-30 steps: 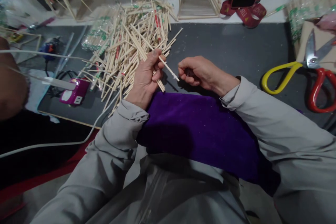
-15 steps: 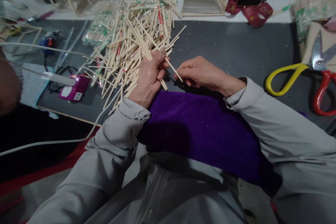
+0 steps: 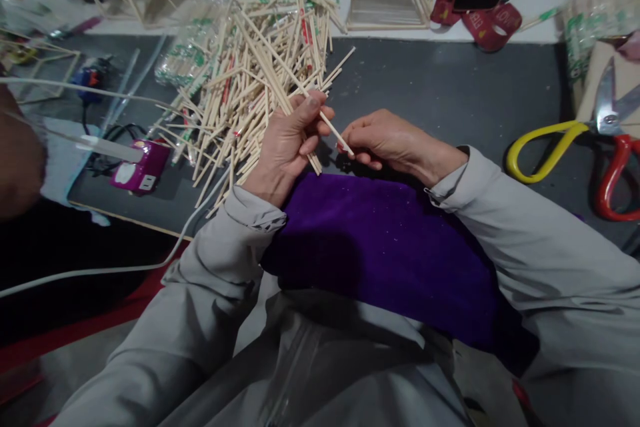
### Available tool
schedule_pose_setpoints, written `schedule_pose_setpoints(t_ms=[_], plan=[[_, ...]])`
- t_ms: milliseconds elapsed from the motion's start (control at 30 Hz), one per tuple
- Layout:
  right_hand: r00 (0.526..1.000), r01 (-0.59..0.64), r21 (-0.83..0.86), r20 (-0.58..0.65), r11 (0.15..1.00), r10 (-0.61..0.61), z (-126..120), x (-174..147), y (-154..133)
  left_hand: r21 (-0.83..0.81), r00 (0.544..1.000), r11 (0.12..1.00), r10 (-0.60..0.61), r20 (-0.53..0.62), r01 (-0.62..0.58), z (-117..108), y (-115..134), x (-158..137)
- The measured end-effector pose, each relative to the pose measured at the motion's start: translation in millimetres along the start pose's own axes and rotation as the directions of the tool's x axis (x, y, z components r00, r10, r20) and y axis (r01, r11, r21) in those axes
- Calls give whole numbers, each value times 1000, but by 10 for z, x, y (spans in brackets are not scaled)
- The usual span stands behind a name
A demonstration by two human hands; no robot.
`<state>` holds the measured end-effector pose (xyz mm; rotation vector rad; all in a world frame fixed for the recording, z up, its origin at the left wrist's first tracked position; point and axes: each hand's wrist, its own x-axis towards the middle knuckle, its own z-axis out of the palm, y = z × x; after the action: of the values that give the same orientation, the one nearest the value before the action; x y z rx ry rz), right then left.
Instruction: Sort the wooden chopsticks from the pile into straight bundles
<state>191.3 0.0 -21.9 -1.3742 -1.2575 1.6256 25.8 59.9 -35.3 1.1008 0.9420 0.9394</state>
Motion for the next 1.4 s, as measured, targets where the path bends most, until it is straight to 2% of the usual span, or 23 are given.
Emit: schedule_pose_setpoints(t_ms=[100, 200, 500, 967, 1167, 1400], plan=[[997, 22, -27, -79, 999, -24, -7, -1, -7, -16, 1000, 1000, 1, -27, -2, -12, 4, 23], [993, 42, -62, -108, 997, -48, -14, -3, -6, -30, 998, 999, 7, -59, -9, -26, -10, 48], [996, 78, 9, -45, 997, -77, 9, -3, 13, 27, 995, 999, 36, -97, -34, -51, -74, 87], [985, 146, -150, -71, 978, -158, 61, -8, 20, -10, 996, 1000, 13, -89, -14, -30, -105, 68], [996, 69, -85, -43, 994, -72, 59, -44, -18, -53, 999, 998, -40, -35, 38, 2, -24, 16], [997, -1, 40, -74, 999, 4, 9, -62, -104, -212, 981, 963, -138, 135, 165, -4, 67, -20]])
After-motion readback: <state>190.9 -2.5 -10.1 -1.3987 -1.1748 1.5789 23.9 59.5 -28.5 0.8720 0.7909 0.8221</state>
